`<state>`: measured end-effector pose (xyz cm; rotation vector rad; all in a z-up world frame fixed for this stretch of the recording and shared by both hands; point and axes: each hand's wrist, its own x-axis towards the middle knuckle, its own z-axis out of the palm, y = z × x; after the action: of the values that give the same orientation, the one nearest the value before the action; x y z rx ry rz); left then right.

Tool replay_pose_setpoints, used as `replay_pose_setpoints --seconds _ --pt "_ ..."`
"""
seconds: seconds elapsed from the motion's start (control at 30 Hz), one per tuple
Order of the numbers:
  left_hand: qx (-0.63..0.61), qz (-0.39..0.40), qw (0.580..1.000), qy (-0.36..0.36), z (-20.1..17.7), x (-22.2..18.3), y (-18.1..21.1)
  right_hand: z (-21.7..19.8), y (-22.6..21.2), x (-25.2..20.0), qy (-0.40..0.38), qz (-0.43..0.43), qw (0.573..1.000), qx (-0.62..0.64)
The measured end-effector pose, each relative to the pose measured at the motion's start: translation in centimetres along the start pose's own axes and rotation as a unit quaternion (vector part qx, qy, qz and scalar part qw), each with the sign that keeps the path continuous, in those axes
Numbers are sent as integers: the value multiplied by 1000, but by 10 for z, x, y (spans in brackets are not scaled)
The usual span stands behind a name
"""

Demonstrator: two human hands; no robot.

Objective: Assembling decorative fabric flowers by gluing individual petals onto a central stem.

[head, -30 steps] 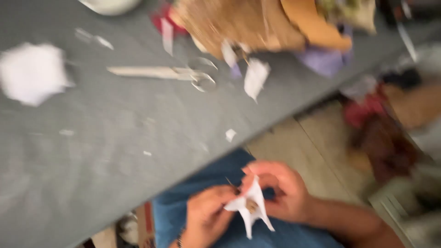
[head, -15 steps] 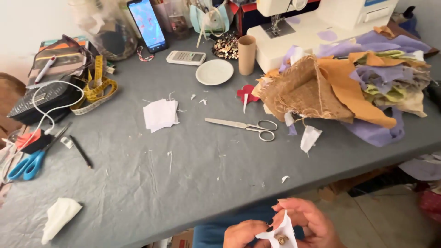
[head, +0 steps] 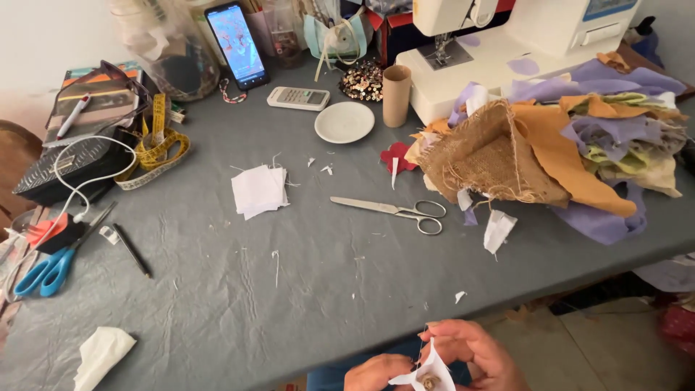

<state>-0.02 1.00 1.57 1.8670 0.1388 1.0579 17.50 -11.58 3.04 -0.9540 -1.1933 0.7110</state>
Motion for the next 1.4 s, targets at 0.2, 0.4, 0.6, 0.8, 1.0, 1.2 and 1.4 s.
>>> replay_pose_setpoints --seconds 0.2,0.4,0.6,0.8,1.0,1.2,1.4 --pt "-23 0 1000 14 -1 -1 -9 3 0 5 12 14 1000 -2" --pt "-26 -8 999 -19 -7 8 3 8 -3 10 18 -20 1000 -12" --pt "-19 -32 999 1 2 5 15 13 -14 5 19 -16 1000 0" --pt "-39 -20 996 84 10 -4 19 17 -22 -1 8 -15 999 -43" --pt "-23 -16 999 41 12 -10 18 18 -21 -14 25 14 999 -23" --pt "2 -5 994 105 19 3 39 16 -25 -20 35 -2 998 -44" --pt "22 7 995 102 19 5 41 17 -32 -23 66 76 994 -34"
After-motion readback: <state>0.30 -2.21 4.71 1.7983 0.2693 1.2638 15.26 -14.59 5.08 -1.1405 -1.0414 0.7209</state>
